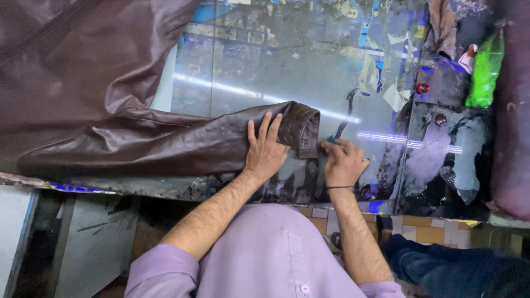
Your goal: The person lays a brown leather jacket on a work table and rubs dye onto its sleeve with a sponge. They open a bottle of liquid dye, pour it onto the sponge, and continue wiping the dye along the sleeve and shoulder area of the jacket.
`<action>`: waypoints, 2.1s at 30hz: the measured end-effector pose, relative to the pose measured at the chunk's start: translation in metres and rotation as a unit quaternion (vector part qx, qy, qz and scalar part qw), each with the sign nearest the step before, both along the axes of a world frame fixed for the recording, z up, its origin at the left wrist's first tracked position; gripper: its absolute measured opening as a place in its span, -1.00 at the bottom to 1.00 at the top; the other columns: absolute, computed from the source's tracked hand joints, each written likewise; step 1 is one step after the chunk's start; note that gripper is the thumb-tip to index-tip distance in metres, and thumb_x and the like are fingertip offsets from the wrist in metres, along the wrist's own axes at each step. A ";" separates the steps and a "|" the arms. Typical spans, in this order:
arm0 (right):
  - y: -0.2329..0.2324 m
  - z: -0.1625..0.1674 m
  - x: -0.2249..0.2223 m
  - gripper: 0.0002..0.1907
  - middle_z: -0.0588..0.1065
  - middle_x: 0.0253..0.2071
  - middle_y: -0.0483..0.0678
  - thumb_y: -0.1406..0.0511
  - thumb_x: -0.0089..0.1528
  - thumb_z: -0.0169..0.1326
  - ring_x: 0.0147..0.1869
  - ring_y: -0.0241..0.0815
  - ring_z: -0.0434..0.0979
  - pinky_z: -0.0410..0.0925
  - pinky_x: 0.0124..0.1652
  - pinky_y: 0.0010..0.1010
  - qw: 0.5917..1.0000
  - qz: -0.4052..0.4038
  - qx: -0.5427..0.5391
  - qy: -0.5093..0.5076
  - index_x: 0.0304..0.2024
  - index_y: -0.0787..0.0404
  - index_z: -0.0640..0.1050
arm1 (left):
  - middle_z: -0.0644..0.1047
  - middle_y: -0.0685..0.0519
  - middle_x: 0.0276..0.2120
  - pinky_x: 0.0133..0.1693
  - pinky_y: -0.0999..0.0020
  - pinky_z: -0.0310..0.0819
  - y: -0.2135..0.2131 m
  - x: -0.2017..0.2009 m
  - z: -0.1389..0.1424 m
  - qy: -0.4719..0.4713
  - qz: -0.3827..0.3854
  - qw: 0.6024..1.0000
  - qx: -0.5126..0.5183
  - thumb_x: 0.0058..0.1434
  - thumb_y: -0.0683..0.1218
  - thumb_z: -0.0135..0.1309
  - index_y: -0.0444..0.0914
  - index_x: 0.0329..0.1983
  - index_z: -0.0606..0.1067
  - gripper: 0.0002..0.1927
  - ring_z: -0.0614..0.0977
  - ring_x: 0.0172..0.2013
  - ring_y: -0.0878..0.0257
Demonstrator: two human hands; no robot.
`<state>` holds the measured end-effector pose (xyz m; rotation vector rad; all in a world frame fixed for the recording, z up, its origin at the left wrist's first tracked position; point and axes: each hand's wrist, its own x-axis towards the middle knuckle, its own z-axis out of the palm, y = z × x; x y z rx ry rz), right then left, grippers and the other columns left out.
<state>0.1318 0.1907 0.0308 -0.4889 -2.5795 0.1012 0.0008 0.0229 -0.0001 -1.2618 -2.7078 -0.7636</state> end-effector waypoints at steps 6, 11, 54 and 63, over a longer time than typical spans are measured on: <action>0.027 0.005 -0.034 -0.64 0.53 0.01 -0.26 0.43 0.05 0.16 0.07 -0.10 0.45 0.19 0.02 -0.11 0.989 0.139 0.031 -0.032 -0.21 -0.13 0.69 | 0.16 -0.11 0.38 0.36 -0.48 -0.23 0.003 -0.003 0.001 0.016 0.011 1.000 0.019 0.12 0.07 0.28 -0.01 0.23 0.50 -0.43 0.00 0.47 -0.13; 0.033 0.014 -0.056 -0.71 0.53 -0.03 -0.27 0.37 0.04 0.17 0.06 -0.13 0.45 0.18 -0.01 -0.07 0.965 0.236 0.105 -0.042 -0.25 -0.13 0.69 | 0.16 -0.12 0.37 0.36 -0.46 -0.26 0.004 -0.003 -0.001 0.020 0.019 1.000 0.013 0.12 0.08 0.28 -0.07 0.22 0.54 -0.44 -0.01 0.47 -0.12; -0.026 0.000 -0.048 -0.72 0.56 0.02 -0.19 0.28 0.10 0.19 0.00 -0.08 0.45 0.18 -0.10 -0.12 0.980 0.185 0.055 -0.041 -0.12 -0.04 0.69 | 0.41 0.01 0.04 0.02 0.10 0.33 0.032 -0.095 0.013 0.068 -0.251 0.942 -0.213 0.24 -0.08 0.07 0.09 0.00 0.61 -0.71 0.45 0.08 0.07; -0.012 0.001 -0.022 -0.71 0.57 0.03 -0.11 0.29 0.06 0.14 0.04 -0.09 0.49 0.25 -0.01 -0.07 0.950 0.305 0.059 -0.035 -0.16 0.07 0.68 | 0.41 0.00 -0.01 -0.05 0.10 0.32 0.026 -0.086 0.026 0.115 -0.235 0.944 -0.201 0.17 -0.07 0.12 0.06 -0.13 0.62 -0.78 0.45 0.03 0.07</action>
